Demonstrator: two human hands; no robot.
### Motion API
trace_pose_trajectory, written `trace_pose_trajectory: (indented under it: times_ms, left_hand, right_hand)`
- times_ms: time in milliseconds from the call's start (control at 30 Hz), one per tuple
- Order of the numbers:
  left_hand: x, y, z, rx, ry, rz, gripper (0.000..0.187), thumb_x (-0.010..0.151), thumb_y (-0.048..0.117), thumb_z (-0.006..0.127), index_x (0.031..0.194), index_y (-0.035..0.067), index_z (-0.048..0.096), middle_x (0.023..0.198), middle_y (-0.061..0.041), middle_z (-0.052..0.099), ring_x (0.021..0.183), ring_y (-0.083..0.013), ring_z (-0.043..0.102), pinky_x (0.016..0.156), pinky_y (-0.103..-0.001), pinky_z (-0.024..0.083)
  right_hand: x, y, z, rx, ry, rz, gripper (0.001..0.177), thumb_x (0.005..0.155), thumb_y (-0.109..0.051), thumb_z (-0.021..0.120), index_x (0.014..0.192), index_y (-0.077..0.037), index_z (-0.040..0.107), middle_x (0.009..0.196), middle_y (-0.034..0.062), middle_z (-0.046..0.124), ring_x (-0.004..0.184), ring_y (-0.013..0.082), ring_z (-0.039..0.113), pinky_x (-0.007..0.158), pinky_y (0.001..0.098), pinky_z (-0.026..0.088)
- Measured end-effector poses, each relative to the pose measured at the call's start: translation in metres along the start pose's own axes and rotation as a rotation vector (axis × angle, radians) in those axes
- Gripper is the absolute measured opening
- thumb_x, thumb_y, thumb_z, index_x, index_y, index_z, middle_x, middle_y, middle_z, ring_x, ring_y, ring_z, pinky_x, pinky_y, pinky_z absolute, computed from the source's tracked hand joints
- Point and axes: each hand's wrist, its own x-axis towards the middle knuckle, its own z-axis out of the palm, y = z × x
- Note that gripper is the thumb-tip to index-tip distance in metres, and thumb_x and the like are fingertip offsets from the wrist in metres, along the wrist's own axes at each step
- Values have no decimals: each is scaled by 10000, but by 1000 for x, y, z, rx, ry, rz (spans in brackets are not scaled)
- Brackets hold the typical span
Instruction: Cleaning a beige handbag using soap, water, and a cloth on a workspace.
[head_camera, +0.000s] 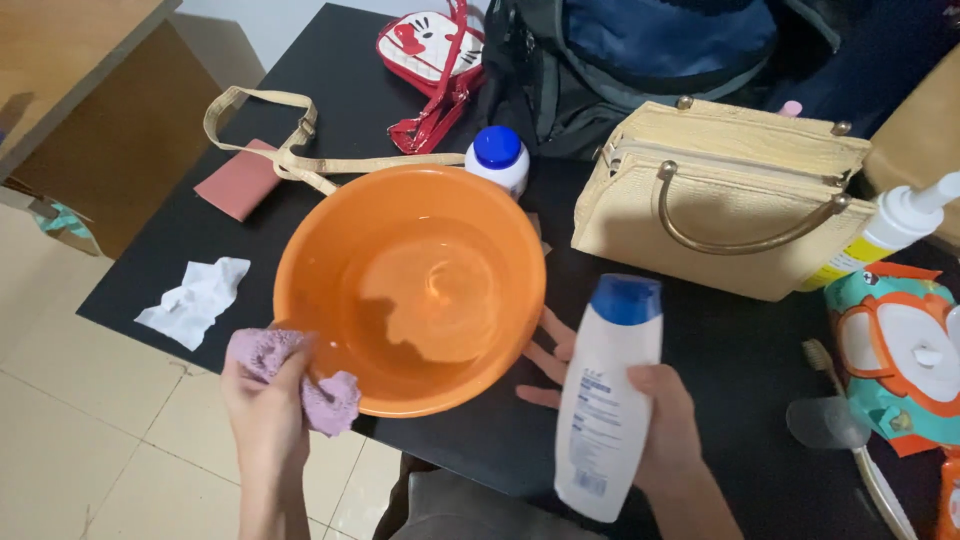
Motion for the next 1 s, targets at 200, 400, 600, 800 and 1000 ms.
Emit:
trace_pose_trajectory:
  times_ms: [200,400,600,800,1000]
  left_hand:
    - [1,14,-18,282,-21,474,494,957,80,533,1425,29,383,1414,-96,408,1310,-186,407,1117,-361,312]
    - [-40,89,0,306,-114,469,236,936,152,383,1163,103,422,1039,-104,546,763,-208,632,762,-328,479]
    - [-35,113,26,403,-397,723,282,1072,156,361,1229,75,581,1287,-58,557,1137,-175,506,1017,-308,348]
    - [-45,160,70,412,-661,940,267,1074,196,394,1249,0,442,1331,-180,665,1218,-244,649,1015,-363,462]
    - [-72,129,128,532,-907,919,557,1059,446,227,1264,138,644,1469,-71,589,1117,-205,619,888,-399,522]
  right_hand:
    - [-13,-11,-26,-521,311,-122,673,707,-416,746,1183,43,619,1285,357,715,861,424,788,807,581,626]
    - [-23,-22,-38,-1223,618,-449,427,883,-131,651,1279,-69,503,1037,86,631,929,206,637,912,380,507]
    - [-39,-22,-70,-1256,682,-409,860,765,-61,671,1507,-110,240,1307,160,485,1198,312,552,1083,489,448]
    - [-52,-32,-78,-1295,547,-356,796,799,-104,673,1500,-109,296,1314,151,545,1253,306,551,1086,501,433]
    - [-50,-34,-72,-1455,580,-249,929,696,-82,823,1495,-65,351,1356,126,592,1287,278,566,1103,462,456]
